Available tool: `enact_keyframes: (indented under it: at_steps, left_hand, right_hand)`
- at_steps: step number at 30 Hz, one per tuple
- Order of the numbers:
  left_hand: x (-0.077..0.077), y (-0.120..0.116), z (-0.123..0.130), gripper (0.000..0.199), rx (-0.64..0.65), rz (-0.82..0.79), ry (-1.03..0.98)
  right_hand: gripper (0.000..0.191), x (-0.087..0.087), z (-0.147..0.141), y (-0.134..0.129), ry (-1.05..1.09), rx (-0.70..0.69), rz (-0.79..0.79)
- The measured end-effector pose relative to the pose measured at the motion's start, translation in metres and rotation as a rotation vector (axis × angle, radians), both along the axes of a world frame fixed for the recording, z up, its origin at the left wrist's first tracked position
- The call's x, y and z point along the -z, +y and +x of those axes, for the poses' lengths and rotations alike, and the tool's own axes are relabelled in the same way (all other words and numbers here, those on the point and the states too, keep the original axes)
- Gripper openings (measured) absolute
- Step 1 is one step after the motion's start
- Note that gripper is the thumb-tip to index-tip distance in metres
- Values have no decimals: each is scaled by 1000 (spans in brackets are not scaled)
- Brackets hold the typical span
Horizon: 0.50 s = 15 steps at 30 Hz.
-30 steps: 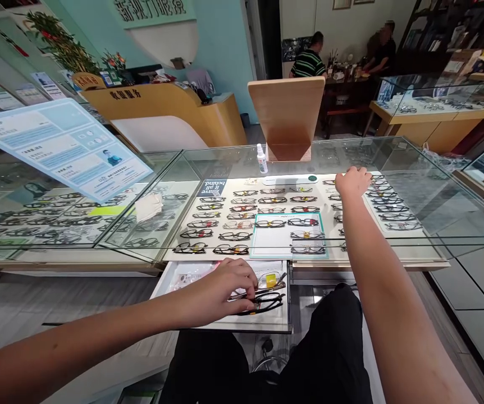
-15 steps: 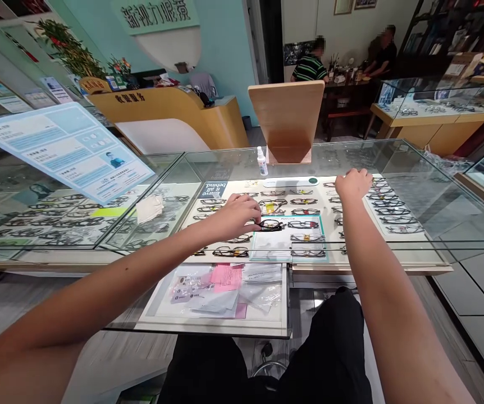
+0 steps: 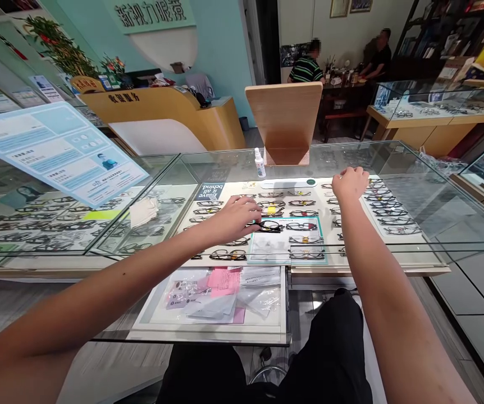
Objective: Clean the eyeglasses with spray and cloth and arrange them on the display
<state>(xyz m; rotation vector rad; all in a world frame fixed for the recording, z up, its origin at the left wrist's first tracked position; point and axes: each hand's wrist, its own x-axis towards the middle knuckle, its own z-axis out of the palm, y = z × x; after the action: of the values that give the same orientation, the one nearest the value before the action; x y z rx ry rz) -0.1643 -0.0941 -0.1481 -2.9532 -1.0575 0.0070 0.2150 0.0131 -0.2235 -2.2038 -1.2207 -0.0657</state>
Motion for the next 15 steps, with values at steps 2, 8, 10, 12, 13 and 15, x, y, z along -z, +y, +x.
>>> enact_keyframes:
  at_steps: [2,8,10,12,13,15]
  left_hand:
    - [1,-3,0,17,-11,-7,-8]
    - [-2,-13,2,17,-1,15,-7]
    - [-4,-16,3,16,-13,10,7]
    - [-5,-19,5,18,-29,3,29]
    - [-4,-21,6,19,-33,7,40]
    - [-4,-23,7,19,-32,25,60]
  right_hand:
    - [28,2,0,1,2,-3,16]
    - [24,7,3,6,-6,-13,47]
    - [24,7,3,6,-6,-10,32]
    - [25,8,4,7,-5,-12,21]
    - [25,8,4,7,-5,-13,20]
    - [25,8,4,8,-5,-16,24]
